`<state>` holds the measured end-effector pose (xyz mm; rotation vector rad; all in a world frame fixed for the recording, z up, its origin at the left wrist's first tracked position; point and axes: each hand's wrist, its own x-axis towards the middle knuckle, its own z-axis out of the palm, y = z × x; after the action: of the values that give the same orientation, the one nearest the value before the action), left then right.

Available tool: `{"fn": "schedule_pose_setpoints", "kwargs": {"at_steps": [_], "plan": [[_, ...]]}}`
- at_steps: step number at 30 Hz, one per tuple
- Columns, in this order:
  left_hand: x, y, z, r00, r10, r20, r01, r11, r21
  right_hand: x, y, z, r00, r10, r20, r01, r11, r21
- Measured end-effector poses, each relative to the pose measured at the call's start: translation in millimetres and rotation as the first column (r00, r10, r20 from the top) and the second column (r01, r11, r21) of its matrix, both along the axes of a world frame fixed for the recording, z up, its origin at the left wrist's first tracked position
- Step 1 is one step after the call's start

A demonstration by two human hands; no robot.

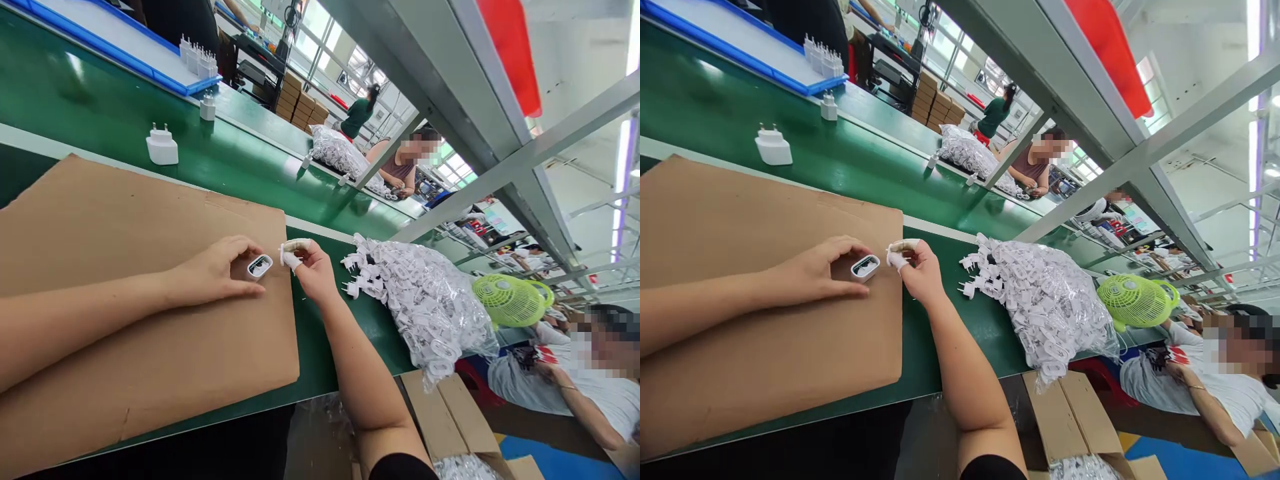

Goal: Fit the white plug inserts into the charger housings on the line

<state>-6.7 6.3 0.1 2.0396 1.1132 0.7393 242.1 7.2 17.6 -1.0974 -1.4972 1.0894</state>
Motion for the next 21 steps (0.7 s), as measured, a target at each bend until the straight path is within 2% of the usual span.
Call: {"fn": "schedule_pose_setpoints", "kwargs": {"at_steps": [3,5,7,10,12,16,21], "plan": [[5,0,-1.5,0.996,-0.065,0.06,0.066,0.998,-0.015,-3,-6,0.2,0.995,-0.072,0.075,0.063,0.99,0.124],[5,0,-2.7,0.985,-0.111,0.133,0.116,0.993,-0.034,-4,-12,3.0,0.982,-0.092,0.166,0.058,0.977,0.203],[5,2,-5.2,0.979,-0.099,0.177,0.111,0.992,-0.059,-5,-18,5.9,0.945,-0.083,0.317,-0.019,0.952,0.306],[4,3,-10.6,0.979,-0.068,0.191,0.085,0.993,-0.084,-7,-23,6.3,0.836,-0.083,0.543,-0.182,0.891,0.416],[5,4,-13.4,0.979,-0.061,0.196,0.077,0.994,-0.079,-10,-24,4.4,0.782,-0.11,0.614,-0.232,0.862,0.45],[7,3,-13.0,0.981,-0.05,0.19,0.062,0.996,-0.06,-15,-24,1.8,0.753,-0.186,0.631,-0.225,0.828,0.513],[6,1,-8.0,0.985,-0.069,0.16,0.074,0.997,-0.024,-21,-25,5.9,0.69,-0.174,0.702,-0.262,0.845,0.466]]}}
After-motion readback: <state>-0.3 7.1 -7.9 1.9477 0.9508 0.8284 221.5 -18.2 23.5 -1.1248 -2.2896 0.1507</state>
